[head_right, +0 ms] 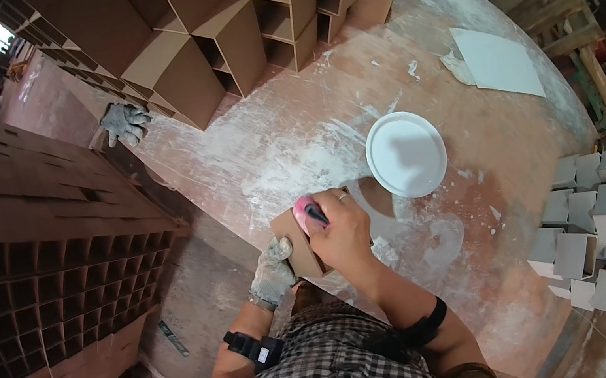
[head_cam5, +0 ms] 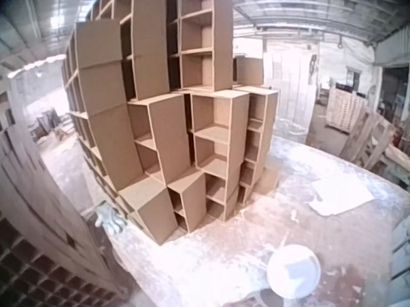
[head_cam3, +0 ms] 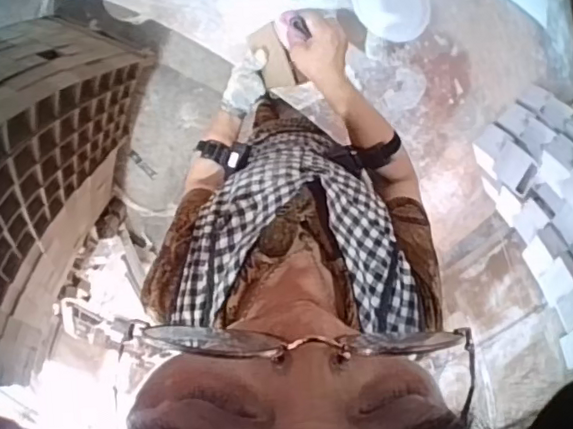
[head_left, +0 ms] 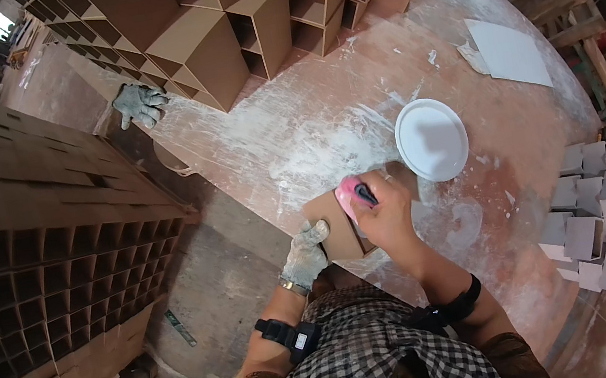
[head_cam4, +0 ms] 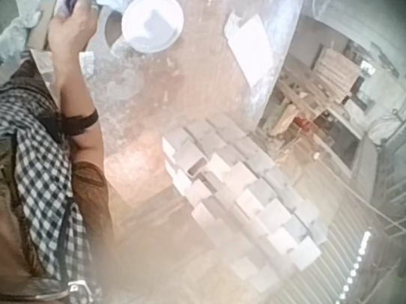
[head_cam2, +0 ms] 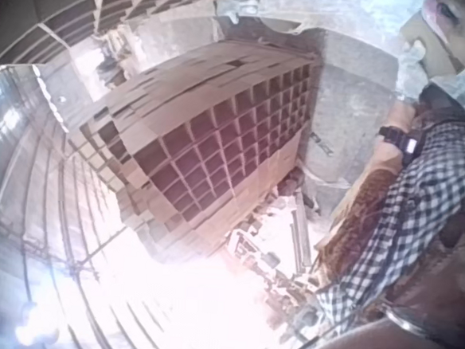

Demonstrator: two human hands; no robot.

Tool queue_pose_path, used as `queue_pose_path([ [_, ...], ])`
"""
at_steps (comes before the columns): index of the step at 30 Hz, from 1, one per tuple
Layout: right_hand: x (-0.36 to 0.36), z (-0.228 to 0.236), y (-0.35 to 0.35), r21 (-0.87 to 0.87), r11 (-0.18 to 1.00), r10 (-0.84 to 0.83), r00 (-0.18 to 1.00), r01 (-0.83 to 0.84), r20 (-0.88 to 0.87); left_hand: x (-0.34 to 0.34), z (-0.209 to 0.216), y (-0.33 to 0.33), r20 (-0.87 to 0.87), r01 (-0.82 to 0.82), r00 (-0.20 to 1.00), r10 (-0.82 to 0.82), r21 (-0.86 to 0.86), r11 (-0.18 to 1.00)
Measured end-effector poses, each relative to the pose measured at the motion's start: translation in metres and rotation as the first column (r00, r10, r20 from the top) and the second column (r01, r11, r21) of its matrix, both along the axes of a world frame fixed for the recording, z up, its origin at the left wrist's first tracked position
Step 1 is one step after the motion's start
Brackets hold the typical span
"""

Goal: The recorder applies a white finish or paint to a small square wooden box using a pink applicator/sponge.

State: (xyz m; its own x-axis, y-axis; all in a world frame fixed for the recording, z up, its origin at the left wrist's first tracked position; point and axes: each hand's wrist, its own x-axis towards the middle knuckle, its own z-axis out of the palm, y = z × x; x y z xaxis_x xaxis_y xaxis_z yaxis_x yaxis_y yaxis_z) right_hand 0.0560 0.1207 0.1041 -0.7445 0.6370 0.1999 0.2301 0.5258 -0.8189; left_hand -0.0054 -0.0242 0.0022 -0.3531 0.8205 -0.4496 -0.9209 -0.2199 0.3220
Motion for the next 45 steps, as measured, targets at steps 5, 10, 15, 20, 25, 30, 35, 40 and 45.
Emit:
queue_pose_path([
  [5, 0.022, 0.002, 0.022, 0.118, 0.862, 0.501, 0.864, -0.493, -0.044, 0.004, -0.005, -0.007, 0.027, -0.070, 0.997, 0.072, -0.070, 0.995],
  [10, 0.043, -0.005, 0.044, -0.012, 0.738, 0.673, 0.737, -0.674, -0.060, 0.005, -0.014, -0.008, 0.090, -0.087, 0.992, 0.092, -0.059, 0.994],
  [15, 0.015, -0.006, 0.036, 0.035, 0.922, 0.387, 0.920, -0.385, -0.062, 0.005, -0.011, -0.005, -0.022, -0.104, 0.995, 0.102, -0.118, 0.988],
  [20, 0.008, 0.001, 0.029, -0.007, 0.867, 0.497, 0.866, -0.499, -0.057, 0.000, -0.009, -0.006, -0.002, -0.037, 0.999, 0.037, -0.054, 0.998],
  [25, 0.045, 0.003, 0.038, 0.057, 0.726, 0.686, 0.728, -0.685, 0.009, -0.001, -0.006, -0.006, -0.037, -0.058, 0.998, 0.054, -0.138, 0.989],
  [30, 0.038, -0.019, 0.056, 0.205, 0.942, 0.264, 0.964, -0.267, 0.040, -0.003, 0.001, 0.003, -0.057, -0.100, 0.994, 0.093, -0.149, 0.984],
  [35, 0.052, -0.008, 0.025, 0.165, 0.877, 0.464, 0.884, -0.450, -0.056, -0.006, 0.007, 0.001, -0.033, -0.106, 0.994, 0.102, -0.127, 0.986],
  [40, 0.063, 0.006, 0.033, 0.085, 0.933, 0.324, 0.918, -0.350, 0.227, -0.011, -0.001, 0.008, -0.110, -0.065, 0.993, 0.048, -0.156, 0.986],
  [45, 0.056, 0.019, 0.037, 0.095, 0.940, 0.226, 0.806, -0.328, 0.547, -0.013, -0.005, 0.007, 0.012, -0.075, 0.997, 0.077, -0.146, 0.986],
])
